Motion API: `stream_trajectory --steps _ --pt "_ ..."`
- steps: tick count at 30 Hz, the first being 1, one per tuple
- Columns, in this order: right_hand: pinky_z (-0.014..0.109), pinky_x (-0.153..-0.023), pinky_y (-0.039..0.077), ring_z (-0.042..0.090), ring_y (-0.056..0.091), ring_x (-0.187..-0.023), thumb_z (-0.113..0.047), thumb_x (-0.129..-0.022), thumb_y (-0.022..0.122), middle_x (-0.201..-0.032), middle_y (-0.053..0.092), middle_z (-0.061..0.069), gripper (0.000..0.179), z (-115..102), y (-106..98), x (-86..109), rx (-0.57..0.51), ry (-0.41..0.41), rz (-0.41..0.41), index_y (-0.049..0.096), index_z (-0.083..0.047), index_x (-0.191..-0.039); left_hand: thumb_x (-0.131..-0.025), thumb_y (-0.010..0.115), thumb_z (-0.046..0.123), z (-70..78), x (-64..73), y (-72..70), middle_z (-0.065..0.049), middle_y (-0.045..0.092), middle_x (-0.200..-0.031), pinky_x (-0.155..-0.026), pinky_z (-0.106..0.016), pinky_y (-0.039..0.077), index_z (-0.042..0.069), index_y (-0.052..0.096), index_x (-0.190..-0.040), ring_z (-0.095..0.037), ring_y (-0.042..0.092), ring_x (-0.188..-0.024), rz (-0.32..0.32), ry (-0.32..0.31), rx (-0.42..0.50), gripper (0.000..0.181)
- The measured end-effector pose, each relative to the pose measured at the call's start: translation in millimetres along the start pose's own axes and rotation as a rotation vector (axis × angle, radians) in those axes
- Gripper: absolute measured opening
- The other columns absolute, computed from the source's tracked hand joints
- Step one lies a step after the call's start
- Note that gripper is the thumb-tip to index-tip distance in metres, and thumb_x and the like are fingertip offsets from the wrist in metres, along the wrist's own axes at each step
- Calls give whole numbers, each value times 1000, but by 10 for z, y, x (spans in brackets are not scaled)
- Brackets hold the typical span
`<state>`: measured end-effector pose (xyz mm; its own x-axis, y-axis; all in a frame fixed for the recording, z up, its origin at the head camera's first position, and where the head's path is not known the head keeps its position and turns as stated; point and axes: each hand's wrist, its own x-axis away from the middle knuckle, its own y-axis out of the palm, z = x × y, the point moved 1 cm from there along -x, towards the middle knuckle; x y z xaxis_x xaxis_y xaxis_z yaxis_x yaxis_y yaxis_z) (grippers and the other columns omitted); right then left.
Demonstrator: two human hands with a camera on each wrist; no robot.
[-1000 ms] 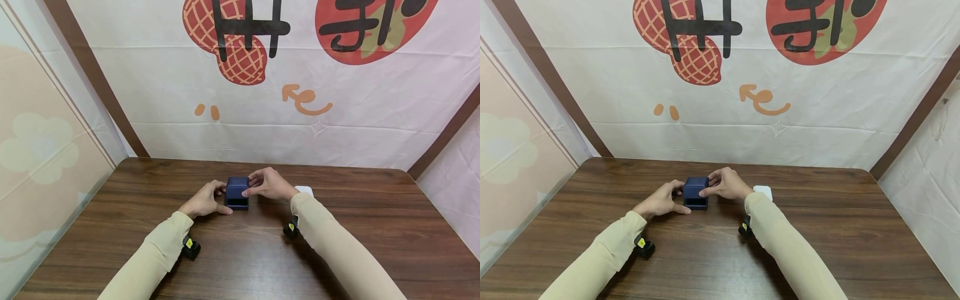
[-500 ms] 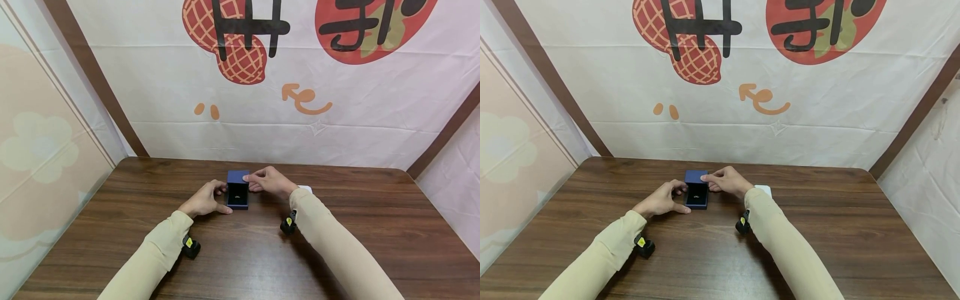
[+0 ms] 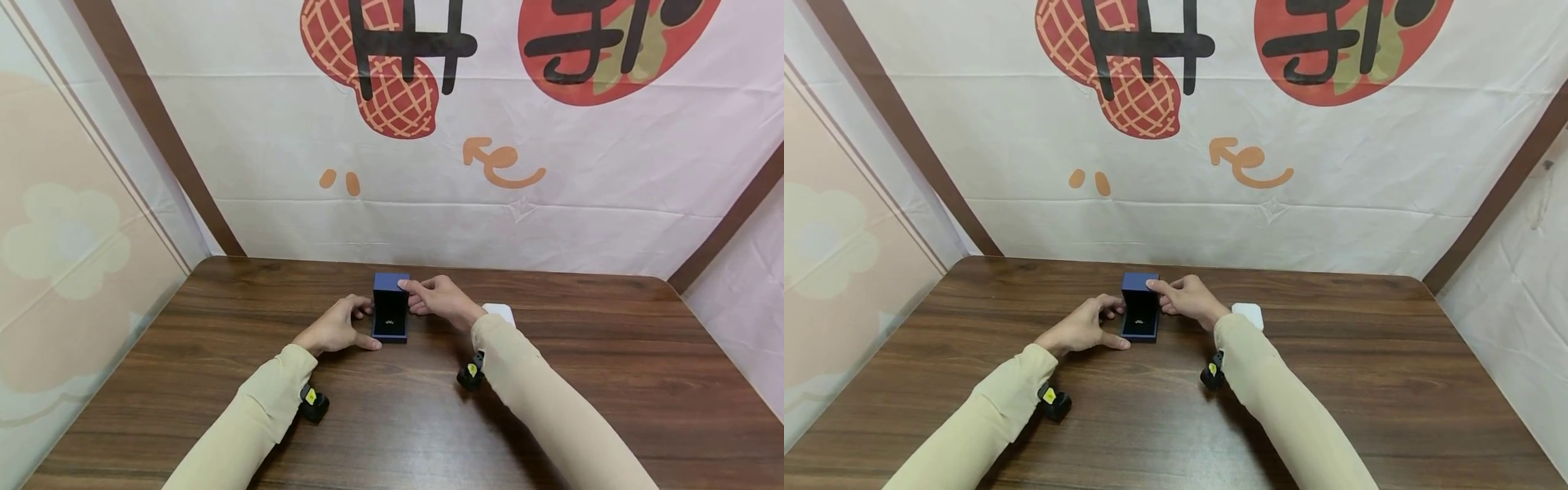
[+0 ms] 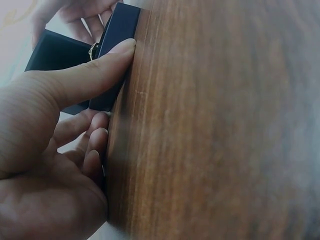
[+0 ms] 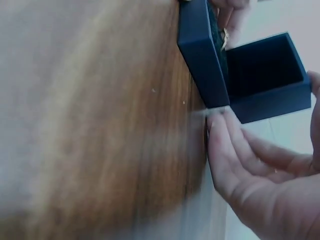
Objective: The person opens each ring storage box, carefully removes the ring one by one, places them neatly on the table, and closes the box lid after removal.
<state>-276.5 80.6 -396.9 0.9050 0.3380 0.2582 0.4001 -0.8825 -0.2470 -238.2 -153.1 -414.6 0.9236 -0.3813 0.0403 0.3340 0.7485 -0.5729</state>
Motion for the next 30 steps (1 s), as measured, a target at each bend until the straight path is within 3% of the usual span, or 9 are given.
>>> stream_trajectory --steps 5,10,15,20,30 --pt "37 -88 54 19 68 -98 -51 -90 74 -108 72 7 64 9 18 175 187 -82 82 65 -1 -130 -71 94 9 13 1 6 -17 56 -125 -100 -46 42 -9 55 -134 -31 52 -111 -8 -8 1 76" --pt "35 -79 55 15 66 -88 -35 -86 82 -96 71 1 42 5 99 327 418 -241 190 73 -2 -112 -71 94 9 22 1 2 -17 56 -124 -101 -46 42 -8 55 -134 -31 51 -111 -8 -15 -6 76" --pt "28 -68 54 9 64 -71 -18 -81 86 -78 69 -3 19 7 226 397 463 -353 237 75 -4 -90 -70 94 10 0 -1 0 -17 56 -124 -101 -46 42 -8 56 -133 -32 52 -111 0 -17 -7 76" --pt "26 -66 53 5 63 -65 -14 -81 85 -73 69 -4 13 1 337 383 514 -427 241 78 -5 -88 -70 94 11 -15 -12 -3 -16 57 -124 -101 -46 42 -8 56 -133 -31 52 -112 -6 -8 -12 76" --pt "29 -67 53 8 63 -68 -14 -84 83 -72 70 -4 9 -33 429 322 605 -417 245 80 -7 -90 -70 94 11 -9 -22 -7 -16 56 -121 -99 -45 42 -9 56 -132 -31 52 -110 -16 -9 -12 76"
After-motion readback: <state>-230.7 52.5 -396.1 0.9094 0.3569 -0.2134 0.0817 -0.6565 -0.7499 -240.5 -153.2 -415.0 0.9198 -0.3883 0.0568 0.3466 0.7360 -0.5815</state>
